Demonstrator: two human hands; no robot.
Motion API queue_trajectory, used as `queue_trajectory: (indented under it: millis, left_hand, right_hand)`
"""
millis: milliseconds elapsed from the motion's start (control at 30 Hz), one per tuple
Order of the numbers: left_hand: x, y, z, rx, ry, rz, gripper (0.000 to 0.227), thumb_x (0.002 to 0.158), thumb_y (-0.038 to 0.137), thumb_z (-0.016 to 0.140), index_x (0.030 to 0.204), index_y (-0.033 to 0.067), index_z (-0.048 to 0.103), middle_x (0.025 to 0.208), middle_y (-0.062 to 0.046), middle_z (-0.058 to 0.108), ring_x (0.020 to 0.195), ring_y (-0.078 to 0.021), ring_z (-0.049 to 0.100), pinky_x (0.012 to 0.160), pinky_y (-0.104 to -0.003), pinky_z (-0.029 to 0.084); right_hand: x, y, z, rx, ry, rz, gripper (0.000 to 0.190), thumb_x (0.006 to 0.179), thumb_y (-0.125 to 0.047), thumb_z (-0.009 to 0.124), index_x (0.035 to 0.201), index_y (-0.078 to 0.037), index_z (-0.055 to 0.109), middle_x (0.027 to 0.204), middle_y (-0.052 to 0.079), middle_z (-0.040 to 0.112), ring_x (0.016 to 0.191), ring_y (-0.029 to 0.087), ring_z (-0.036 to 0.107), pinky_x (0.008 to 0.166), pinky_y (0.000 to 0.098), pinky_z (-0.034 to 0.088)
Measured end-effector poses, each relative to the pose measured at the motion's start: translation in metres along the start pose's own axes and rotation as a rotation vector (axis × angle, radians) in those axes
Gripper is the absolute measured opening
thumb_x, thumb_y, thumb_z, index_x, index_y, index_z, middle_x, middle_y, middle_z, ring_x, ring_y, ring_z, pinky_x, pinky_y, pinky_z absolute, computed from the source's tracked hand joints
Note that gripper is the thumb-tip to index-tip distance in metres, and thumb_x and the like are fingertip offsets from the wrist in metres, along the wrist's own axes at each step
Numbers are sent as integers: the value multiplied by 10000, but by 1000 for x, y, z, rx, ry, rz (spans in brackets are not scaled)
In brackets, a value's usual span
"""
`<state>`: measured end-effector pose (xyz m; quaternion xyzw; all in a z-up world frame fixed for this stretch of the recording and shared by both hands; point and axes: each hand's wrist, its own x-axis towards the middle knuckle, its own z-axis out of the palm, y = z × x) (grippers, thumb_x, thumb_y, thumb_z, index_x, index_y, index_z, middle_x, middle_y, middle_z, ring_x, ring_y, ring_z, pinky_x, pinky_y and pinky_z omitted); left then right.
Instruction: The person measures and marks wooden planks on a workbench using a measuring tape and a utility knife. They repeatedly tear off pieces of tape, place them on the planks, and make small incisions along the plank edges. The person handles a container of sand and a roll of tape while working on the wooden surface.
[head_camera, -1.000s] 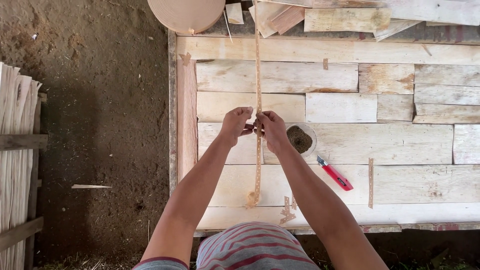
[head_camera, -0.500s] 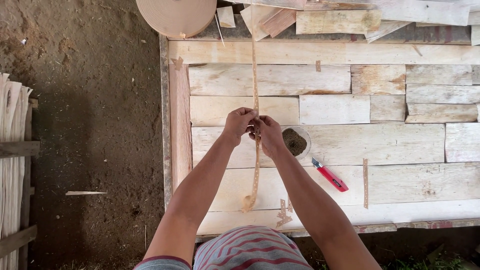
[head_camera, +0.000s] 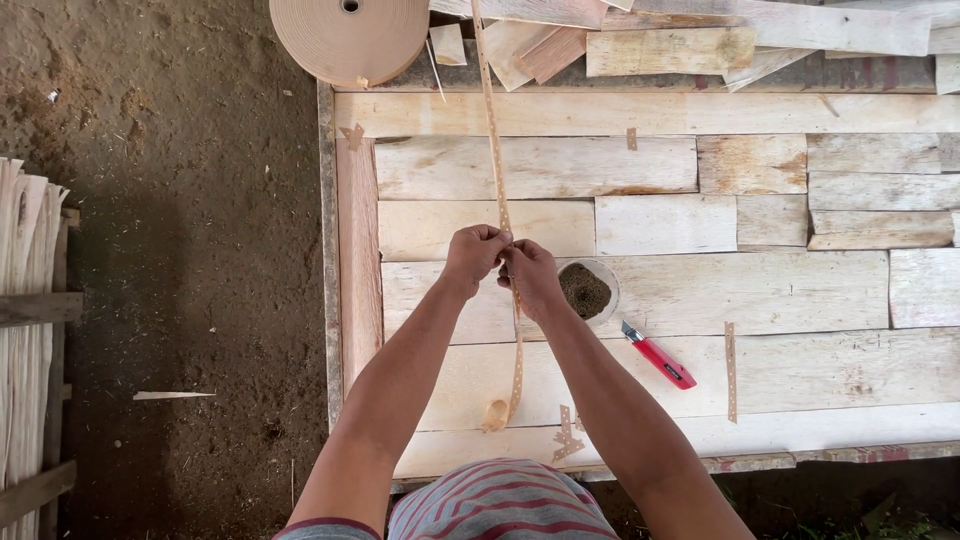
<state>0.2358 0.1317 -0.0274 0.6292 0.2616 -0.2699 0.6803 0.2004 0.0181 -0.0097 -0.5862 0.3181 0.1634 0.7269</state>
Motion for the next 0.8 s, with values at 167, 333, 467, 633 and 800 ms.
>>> queue_trajectory:
  millis: [167, 333, 467, 633, 800]
  left_hand:
    - [-10, 14, -4, 245, 32, 11, 116, 887, 235, 772, 870, 121, 780, 670, -15, 701, 627, -112, 662, 610, -230, 527]
    - [-19, 15, -5, 360, 64, 27, 126, 886, 270, 785, 860, 147, 792, 664, -10, 712, 633, -120, 691, 620, -247, 539]
    - [-30, 19, -4, 460, 94, 41, 173, 911, 364, 761, 903, 199, 814, 726, -10, 743, 677, -168, 709, 647, -304, 575]
    - [-15, -14, -7, 115, 119, -15, 290, 943, 350, 715, 1021, 78, 778, 852, -102, 744, 730, -194, 747, 746, -351, 672]
    - [-40, -36, -15, -494, 255, -149, 464, 1048, 213, 572, 1403, -84, 529, 1002, -165, 690, 823, -245, 742, 835, -359, 675]
  right_hand:
    - [-1, -5, -5, -172, 8, 8, 167, 893, -183, 730, 885, -23, 683, 671, 44, 599, 600, 118, 611, 568, 257, 582]
    - [5, -1, -12, -275, -28, -13, 203, 899, -207, 754, 893, -10, 703, 665, 61, 599, 592, 125, 616, 557, 272, 597]
    - [-10, -9, -6, -446, -58, -40, 150, 891, -139, 713, 950, -6, 751, 662, 115, 639, 569, 152, 654, 548, 315, 638]
    - [-33, -10, 1, -294, -37, 47, 232, 922, -161, 695, 1026, 47, 702, 741, 100, 621, 604, 145, 615, 571, 304, 628]
    - [-65, -5, -1, -157, -8, 43, 207, 967, -158, 660, 1040, 36, 659, 786, 72, 529, 640, 136, 619, 555, 257, 586]
